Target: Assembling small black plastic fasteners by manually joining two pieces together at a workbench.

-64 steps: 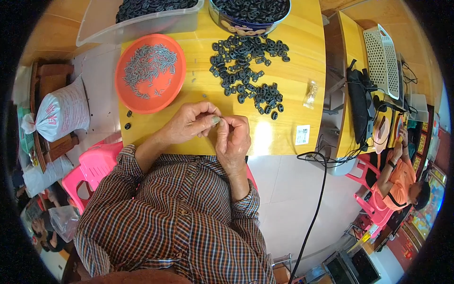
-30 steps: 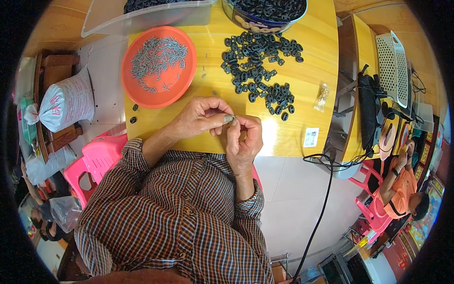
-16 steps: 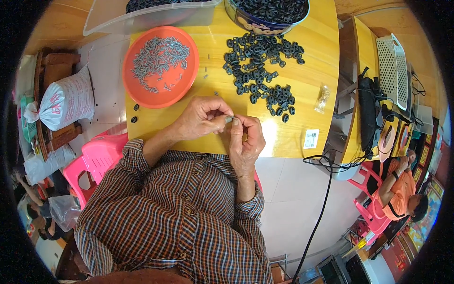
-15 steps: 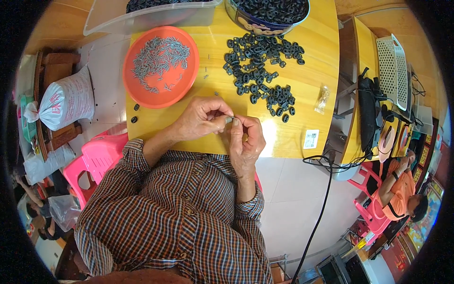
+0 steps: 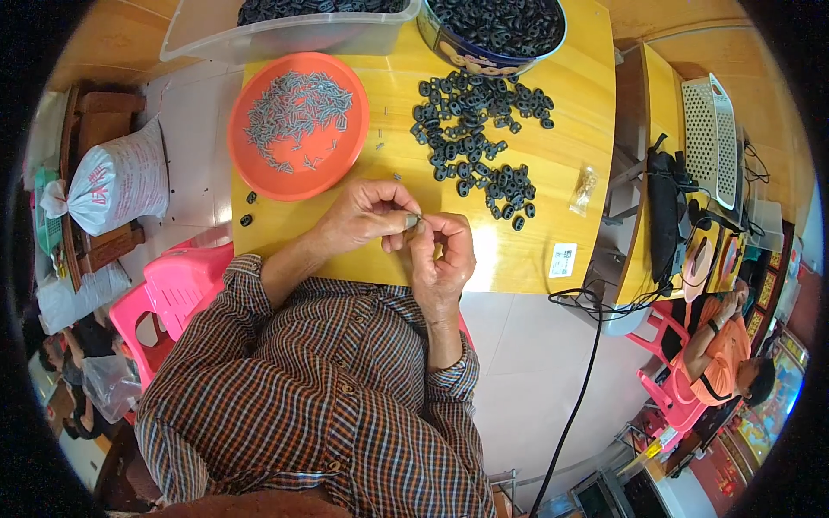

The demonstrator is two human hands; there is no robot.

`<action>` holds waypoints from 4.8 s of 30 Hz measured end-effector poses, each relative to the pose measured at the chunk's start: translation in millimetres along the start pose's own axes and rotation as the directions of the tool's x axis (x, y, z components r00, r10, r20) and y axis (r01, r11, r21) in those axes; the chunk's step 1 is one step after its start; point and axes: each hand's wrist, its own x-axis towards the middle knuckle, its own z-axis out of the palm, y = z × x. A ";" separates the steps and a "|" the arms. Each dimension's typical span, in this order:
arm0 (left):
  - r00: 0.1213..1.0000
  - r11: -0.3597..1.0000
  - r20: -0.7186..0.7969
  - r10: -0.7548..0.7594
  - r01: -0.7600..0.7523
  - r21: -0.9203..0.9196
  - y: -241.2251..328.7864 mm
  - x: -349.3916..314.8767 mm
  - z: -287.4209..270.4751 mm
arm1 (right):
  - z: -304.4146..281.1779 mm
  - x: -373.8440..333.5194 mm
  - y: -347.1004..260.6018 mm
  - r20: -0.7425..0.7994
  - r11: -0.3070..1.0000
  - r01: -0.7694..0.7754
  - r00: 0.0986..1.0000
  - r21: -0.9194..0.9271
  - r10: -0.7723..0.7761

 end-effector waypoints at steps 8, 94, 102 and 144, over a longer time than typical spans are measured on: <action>0.978 0.977 -0.045 0.202 -0.199 0.077 -0.5 -1.0 6.8 | 6.6 7.6 -7.9 -0.004 0.946 -0.183 0.982 0.267 0.191; 0.986 0.994 0.138 -0.096 0.101 -0.028 6.3 -10.3 -7.9 | -5.1 6.6 -15.7 0.220 0.773 0.463 0.886 -0.433 -0.408; 0.990 0.990 0.079 -0.119 0.125 -0.068 2.3 -6.6 -5.7 | -14.4 19.1 -7.4 0.060 0.837 0.292 0.952 -0.463 -0.299; 0.984 0.995 -0.149 0.100 -0.097 0.027 5.9 4.0 15.3 | -8.2 21.6 -8.8 0.021 0.851 -0.282 0.952 0.442 0.305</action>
